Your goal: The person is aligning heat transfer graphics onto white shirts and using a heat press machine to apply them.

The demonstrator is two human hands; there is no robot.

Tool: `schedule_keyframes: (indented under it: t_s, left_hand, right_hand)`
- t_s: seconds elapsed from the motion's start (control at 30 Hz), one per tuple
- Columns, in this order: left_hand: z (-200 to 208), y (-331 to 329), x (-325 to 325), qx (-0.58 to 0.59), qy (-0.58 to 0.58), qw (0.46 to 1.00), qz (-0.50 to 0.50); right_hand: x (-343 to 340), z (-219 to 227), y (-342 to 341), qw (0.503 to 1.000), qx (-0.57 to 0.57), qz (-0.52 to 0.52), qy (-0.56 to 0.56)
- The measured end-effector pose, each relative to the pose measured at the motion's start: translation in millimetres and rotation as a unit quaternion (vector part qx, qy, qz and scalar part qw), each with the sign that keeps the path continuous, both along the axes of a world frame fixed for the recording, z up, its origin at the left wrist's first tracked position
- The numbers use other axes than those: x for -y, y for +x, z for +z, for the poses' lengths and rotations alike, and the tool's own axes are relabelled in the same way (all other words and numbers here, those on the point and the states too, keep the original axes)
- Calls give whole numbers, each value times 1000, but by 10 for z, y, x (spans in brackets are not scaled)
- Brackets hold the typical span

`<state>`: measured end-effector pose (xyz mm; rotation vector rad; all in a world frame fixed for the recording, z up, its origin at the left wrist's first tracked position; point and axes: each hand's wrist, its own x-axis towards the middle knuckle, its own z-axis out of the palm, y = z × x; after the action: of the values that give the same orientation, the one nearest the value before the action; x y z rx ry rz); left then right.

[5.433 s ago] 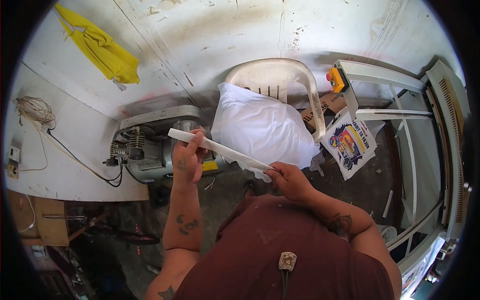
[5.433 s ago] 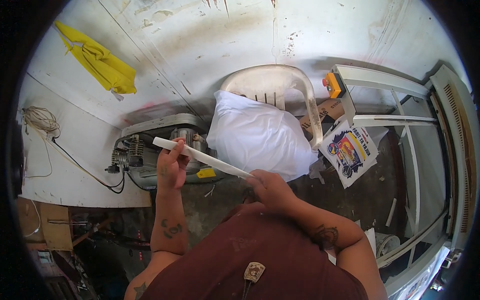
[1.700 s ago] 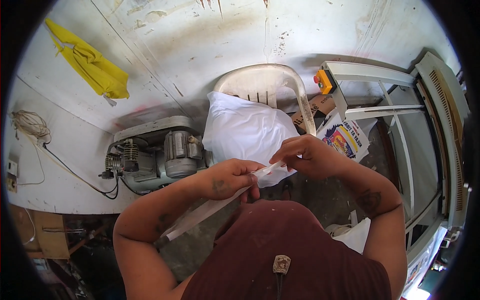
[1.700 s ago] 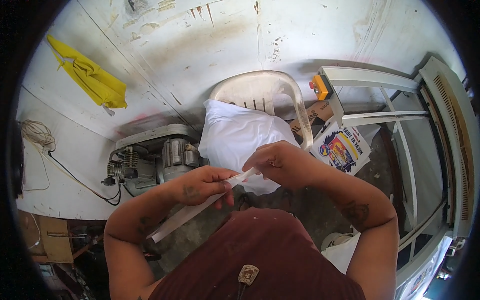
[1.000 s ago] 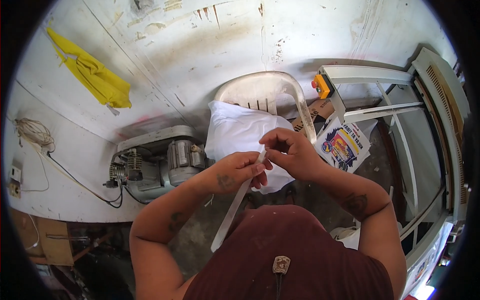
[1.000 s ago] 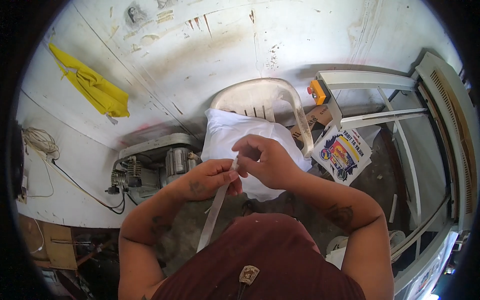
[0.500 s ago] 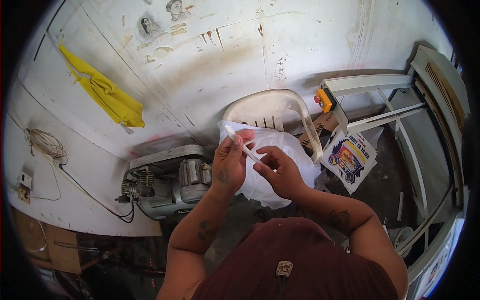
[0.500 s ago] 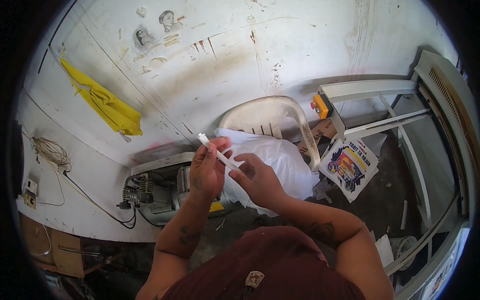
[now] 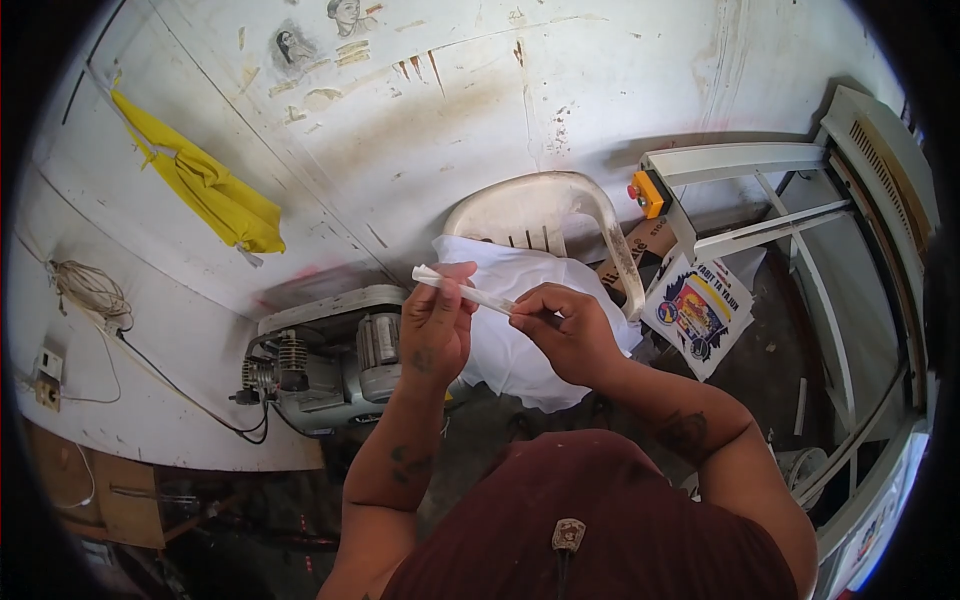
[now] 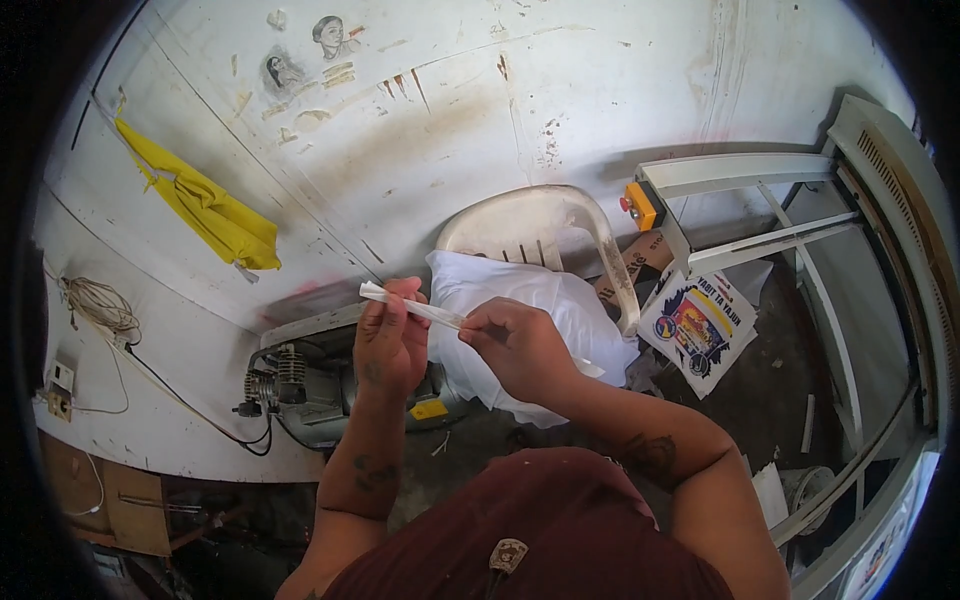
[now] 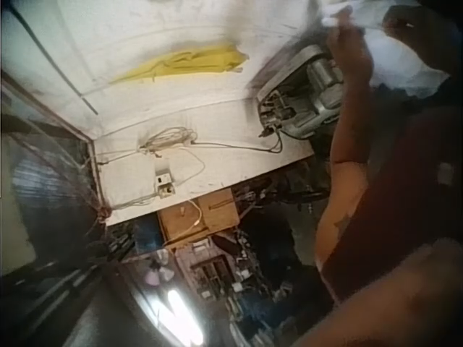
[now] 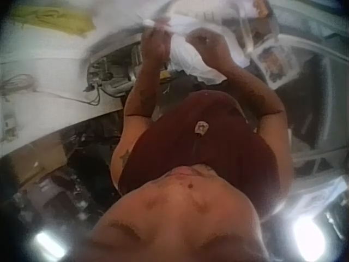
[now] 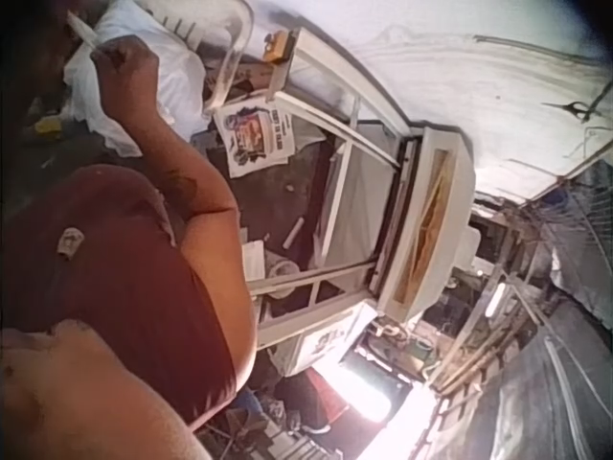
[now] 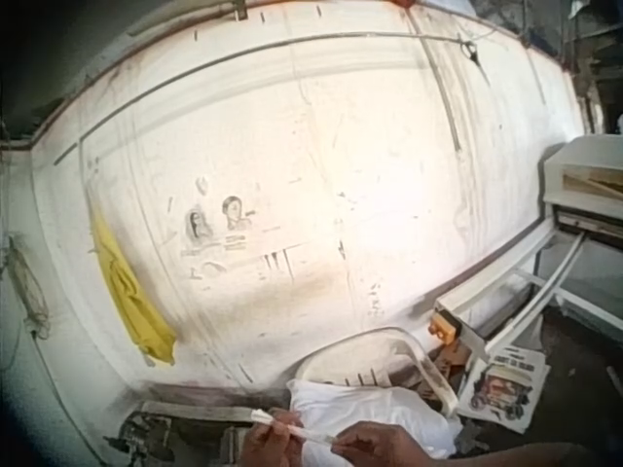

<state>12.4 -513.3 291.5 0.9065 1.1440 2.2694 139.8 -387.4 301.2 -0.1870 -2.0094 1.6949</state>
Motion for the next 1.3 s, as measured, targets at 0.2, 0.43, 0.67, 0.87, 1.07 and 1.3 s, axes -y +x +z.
schedule_keyframes:
  t_s: [0.2,0.43,0.67,0.87,1.07,1.3]
  left_hand:
    - [-100,142,3,-41,-184,982,0]
    - [-55,17,47,-44,-124,988,85]
    - [-36,157,29,-94,-212,971,61]
    - [-159,169,26,-32,-146,988,47]
    - [-117,136,30,-6,-85,995,49]
    - [-151,156,3,-4,-22,997,75]
  right_hand:
    - [2,-72,-6,1000,0,-8,8]
    - [-14,-152,77,995,-8,-18,100]
    - [-14,-126,79,992,15,-17,123]
    - [9,-99,97,988,-17,-19,153]
    - [-36,-143,88,986,-17,-20,166]
    - [-59,-119,68,994,41,4,99]
